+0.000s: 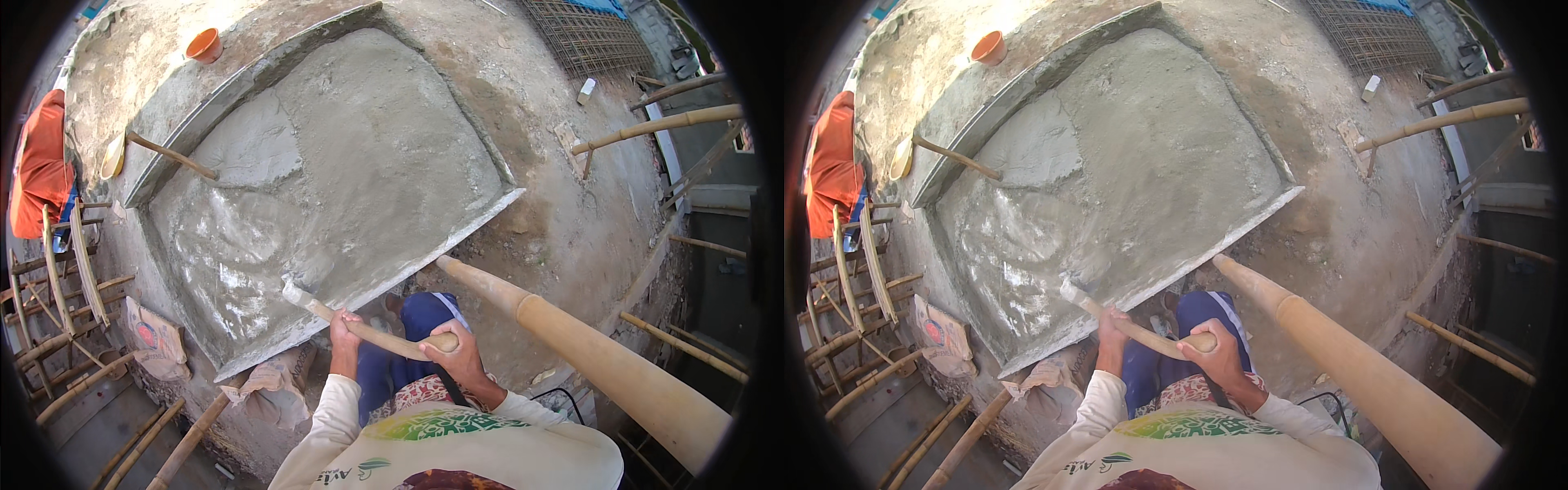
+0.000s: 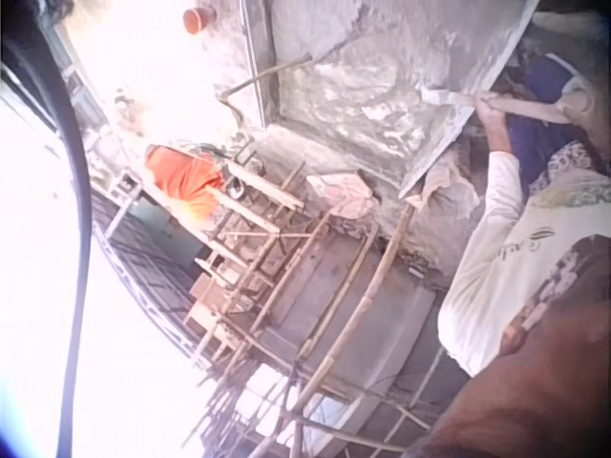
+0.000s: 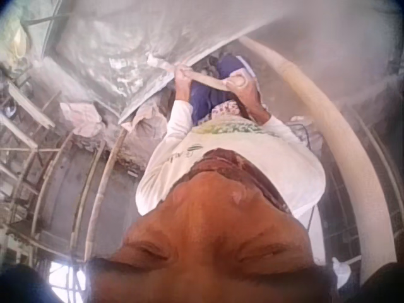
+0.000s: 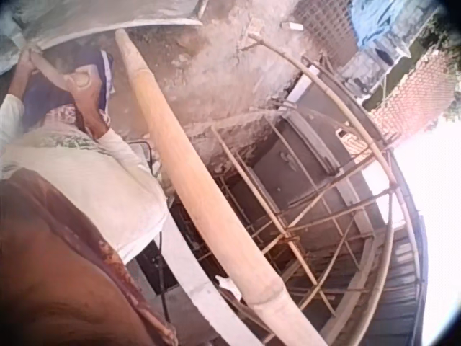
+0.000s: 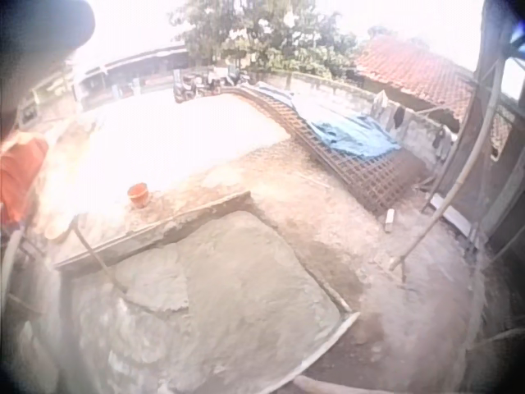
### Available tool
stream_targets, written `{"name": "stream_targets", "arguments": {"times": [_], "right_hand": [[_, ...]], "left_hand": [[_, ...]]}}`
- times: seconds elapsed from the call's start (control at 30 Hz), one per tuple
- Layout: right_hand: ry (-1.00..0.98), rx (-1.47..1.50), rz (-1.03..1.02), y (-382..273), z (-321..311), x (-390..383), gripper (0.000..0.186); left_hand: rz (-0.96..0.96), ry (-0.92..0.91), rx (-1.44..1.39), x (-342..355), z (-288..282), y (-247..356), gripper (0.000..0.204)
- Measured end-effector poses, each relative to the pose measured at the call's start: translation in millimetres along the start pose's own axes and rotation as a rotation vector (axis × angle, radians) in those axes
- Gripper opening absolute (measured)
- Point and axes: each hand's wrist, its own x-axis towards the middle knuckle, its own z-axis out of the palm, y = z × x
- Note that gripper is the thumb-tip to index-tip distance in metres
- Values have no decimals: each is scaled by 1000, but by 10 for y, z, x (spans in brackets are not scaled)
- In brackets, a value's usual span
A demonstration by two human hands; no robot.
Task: The person uses a hoe to spread and level wet concrete within a rectangular form on the ground. They repeatedly pull and push the hoe across the surface to smooth it.
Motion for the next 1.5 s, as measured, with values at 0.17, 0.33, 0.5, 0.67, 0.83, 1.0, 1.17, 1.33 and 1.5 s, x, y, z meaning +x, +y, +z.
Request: {"name": "stream_targets", "arguments": {"times": [0.17, 0.33, 0.5, 0.67, 0.83, 1.0, 1.17, 1.33, 1.5], "right_hand": [[-203, -151, 22, 437, -505, -726, 34], [-445, 308, -112, 596, -464, -1247, 78], [-49, 847, -5, 1191, -867, -1474, 60], [777, 1640, 87, 2722, -1547, -1140, 48], [1461, 2215, 103, 4251, -2820, -1266, 55], [1946, 2069, 166, 5529, -3872, -1952, 44], [1749, 1077, 232, 6312, -5280, -3137, 26], [990, -294, 692, 6304, -5657, -3702, 33], [298, -483, 548, 6263, -6405, -3484, 28]], "left_hand": [[92, 26, 177, -610, -122, -469, 27], [56, -152, 180, -665, -574, -129, 28], [-127, -259, 15, -1123, -766, 38, 32], [-220, -497, 57, -1497, -1110, 141, 23], [-234, -355, -112, -1794, -1159, -10, 25], [-132, -201, -173, -2051, -992, -318, 23], [10, -141, -179, -1819, -946, -895, 21], [244, -48, -34, -1904, -994, -1659, 17], [323, 58, 235, -1894, -856, -2742, 15]]}}
